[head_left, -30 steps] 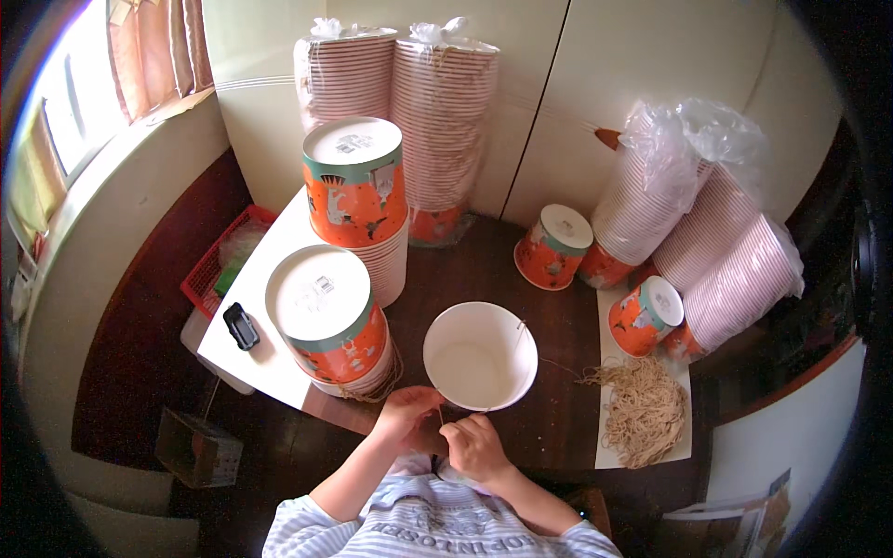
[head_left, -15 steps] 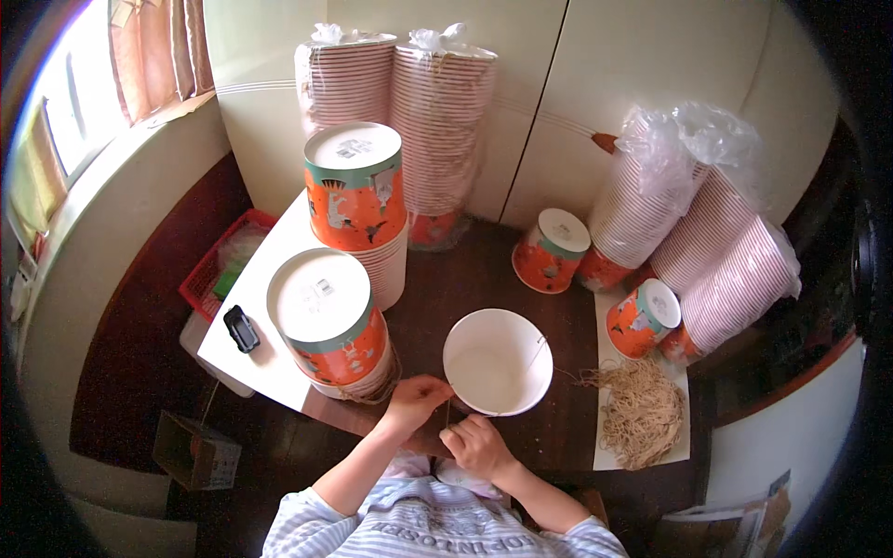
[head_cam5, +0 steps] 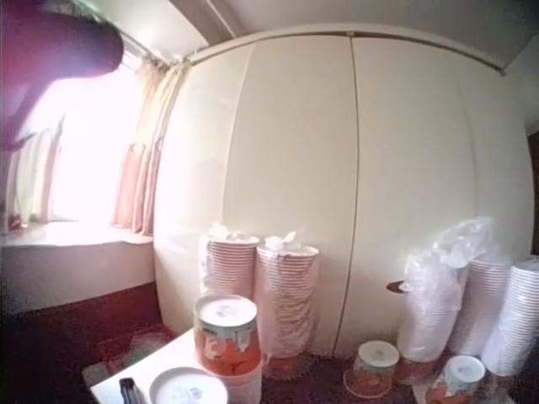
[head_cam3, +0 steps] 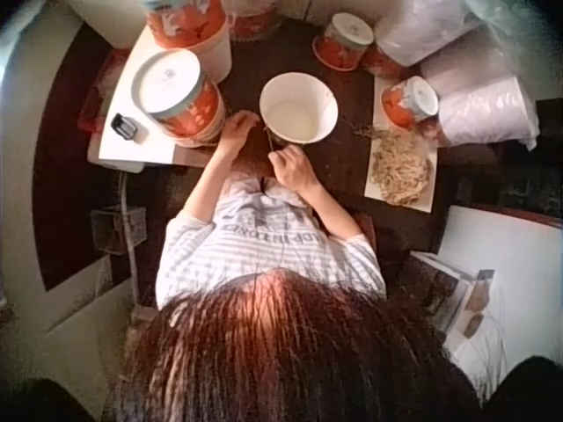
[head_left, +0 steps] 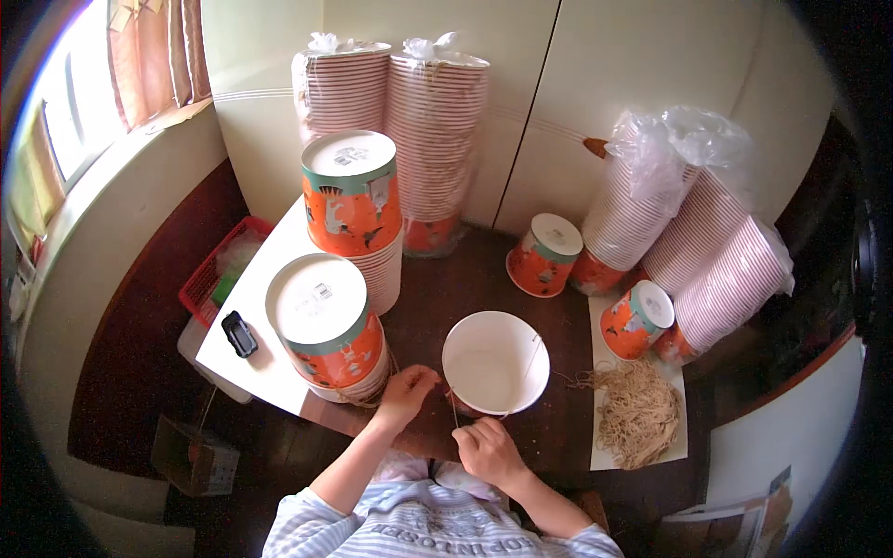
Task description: Thread string handles through pre-drilled holes in paper buckets and secure them.
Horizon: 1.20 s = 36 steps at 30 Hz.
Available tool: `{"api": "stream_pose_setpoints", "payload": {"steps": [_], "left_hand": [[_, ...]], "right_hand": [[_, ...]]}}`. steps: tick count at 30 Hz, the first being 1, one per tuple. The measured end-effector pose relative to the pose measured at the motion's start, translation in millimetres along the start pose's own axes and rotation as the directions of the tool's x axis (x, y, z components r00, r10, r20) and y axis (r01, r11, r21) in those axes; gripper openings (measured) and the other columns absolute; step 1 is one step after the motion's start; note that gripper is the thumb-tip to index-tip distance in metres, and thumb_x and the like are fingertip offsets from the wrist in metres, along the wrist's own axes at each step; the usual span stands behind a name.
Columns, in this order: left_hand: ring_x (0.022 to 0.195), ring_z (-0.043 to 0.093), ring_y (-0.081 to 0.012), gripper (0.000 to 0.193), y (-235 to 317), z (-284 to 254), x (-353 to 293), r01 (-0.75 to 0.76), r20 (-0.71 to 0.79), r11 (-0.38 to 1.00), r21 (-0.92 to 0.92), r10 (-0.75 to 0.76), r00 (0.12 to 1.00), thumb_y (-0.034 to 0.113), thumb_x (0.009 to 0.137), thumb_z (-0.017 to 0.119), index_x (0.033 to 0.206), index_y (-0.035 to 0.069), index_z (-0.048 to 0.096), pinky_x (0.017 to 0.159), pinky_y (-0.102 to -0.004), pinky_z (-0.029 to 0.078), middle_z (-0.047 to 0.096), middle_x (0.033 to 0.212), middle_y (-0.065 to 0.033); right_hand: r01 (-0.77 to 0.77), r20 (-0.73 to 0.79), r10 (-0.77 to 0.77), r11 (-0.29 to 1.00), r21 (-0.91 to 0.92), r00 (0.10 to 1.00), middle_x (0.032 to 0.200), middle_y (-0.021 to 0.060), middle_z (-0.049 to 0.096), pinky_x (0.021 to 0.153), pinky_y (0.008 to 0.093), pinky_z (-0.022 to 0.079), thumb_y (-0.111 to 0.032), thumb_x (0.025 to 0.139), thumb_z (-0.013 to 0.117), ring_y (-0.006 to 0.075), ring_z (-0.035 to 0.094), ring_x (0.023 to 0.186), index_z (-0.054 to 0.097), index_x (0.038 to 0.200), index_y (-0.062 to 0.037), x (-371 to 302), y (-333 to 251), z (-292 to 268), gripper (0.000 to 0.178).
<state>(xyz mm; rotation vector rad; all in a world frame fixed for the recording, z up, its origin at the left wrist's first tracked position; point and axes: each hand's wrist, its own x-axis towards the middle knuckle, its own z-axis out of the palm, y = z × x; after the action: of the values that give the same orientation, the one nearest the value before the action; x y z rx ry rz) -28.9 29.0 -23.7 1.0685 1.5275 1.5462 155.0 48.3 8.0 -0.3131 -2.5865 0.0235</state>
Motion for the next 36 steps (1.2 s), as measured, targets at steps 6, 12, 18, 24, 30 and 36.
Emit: {"api": "stream_pose_setpoints", "payload": {"steps": [6,12,18,24,30,36], "left_hand": [[0.092,0.051,-0.0278,0.023,50.2,-12.2,13.1,-0.543,0.246,0.554,0.631,0.521,0.817,0.004,0.072,0.055,0.095,0.006,0.056,0.076,-0.0364,0.044,0.054,0.101,-0.0131],[0.092,0.051,-0.0261,0.023,66.8,-24.4,10.0,-0.682,0.539,0.324,0.656,0.431,0.723,0.009,0.072,0.058,0.094,0.009,0.056,0.077,-0.0358,0.044,0.054,0.103,-0.0083],[0.081,0.052,-0.0216,0.016,114.3,-53.6,-9.4,-0.769,0.552,0.542,0.34,0.547,0.629,0.013,0.072,0.061,0.087,0.007,0.058,0.072,-0.0317,0.044,0.058,0.091,-0.0039],[0.064,0.051,-0.0101,0.012,135.4,-109.3,-25.6,-0.424,0.141,0.904,0.049,0.414,0.899,0.012,0.085,0.05,0.081,0.002,0.054,0.057,-0.0227,0.041,0.052,0.067,-0.0026],[0.055,0.044,-0.0021,0.02,144.9,-157.5,5.4,-0.23,-0.417,0.944,-0.239,0.114,0.902,0.023,0.089,0.045,0.094,0.006,0.055,0.045,-0.0162,0.034,0.051,0.067,0.0051],[0.066,0.052,-0.0051,0.026,78.2,-212.6,25.8,0.047,-0.359,0.989,-0.137,-0.094,0.928,0.025,0.09,0.042,0.106,0.006,0.052,0.056,-0.0169,0.043,0.056,0.079,0.0001]], "right_hand": [[-0.098,-0.116,0.085,0.989,-0.112,0.99,0.069,0.0009,0.05,0.058,0.0308,0.038,-0.008,0.074,0.059,0.0156,0.052,0.06,0.042,0.102,-0.0041,-17.9,10.7,-34.7,0.033],[-0.25,-0.028,0.251,0.935,-0.252,0.968,0.059,0.003,0.053,0.053,0.0311,0.039,-0.01,0.065,0.064,0.0179,0.053,0.054,0.057,0.082,-0.0085,-20.0,49.4,-54.1,0.019],[-0.184,-0.116,0.248,0.9,0.396,0.962,0.06,0.0073,0.052,0.05,0.0319,0.04,-0.015,0.075,0.059,0.0236,0.053,0.055,0.054,0.073,-0.0054,4.2,60.1,-94.5,0.011],[-0.3,0.134,0.448,0.323,0.898,0.884,0.063,0.0012,0.052,0.051,0.0242,0.038,-0.04,0.086,0.046,0.0092,0.048,0.056,0.055,0.076,-0.0009,88.5,64.6,-90.5,0.042],[-0.248,0.09,0.349,0.442,0.862,0.933,0.056,-0.0001,0.048,0.049,0.0243,0.036,-0.042,0.087,0.043,0.0077,0.044,0.053,0.053,0.069,0.0004,213.7,60.2,-43.1,0.047],[-0.333,0.142,0.326,0.661,0.672,0.935,0.07,0.019,0.058,0.06,0.0367,0.042,-0.038,0.087,0.038,0.0295,0.057,0.066,0.055,0.075,0.0009,245.7,70.7,48.6,0.045]]}}
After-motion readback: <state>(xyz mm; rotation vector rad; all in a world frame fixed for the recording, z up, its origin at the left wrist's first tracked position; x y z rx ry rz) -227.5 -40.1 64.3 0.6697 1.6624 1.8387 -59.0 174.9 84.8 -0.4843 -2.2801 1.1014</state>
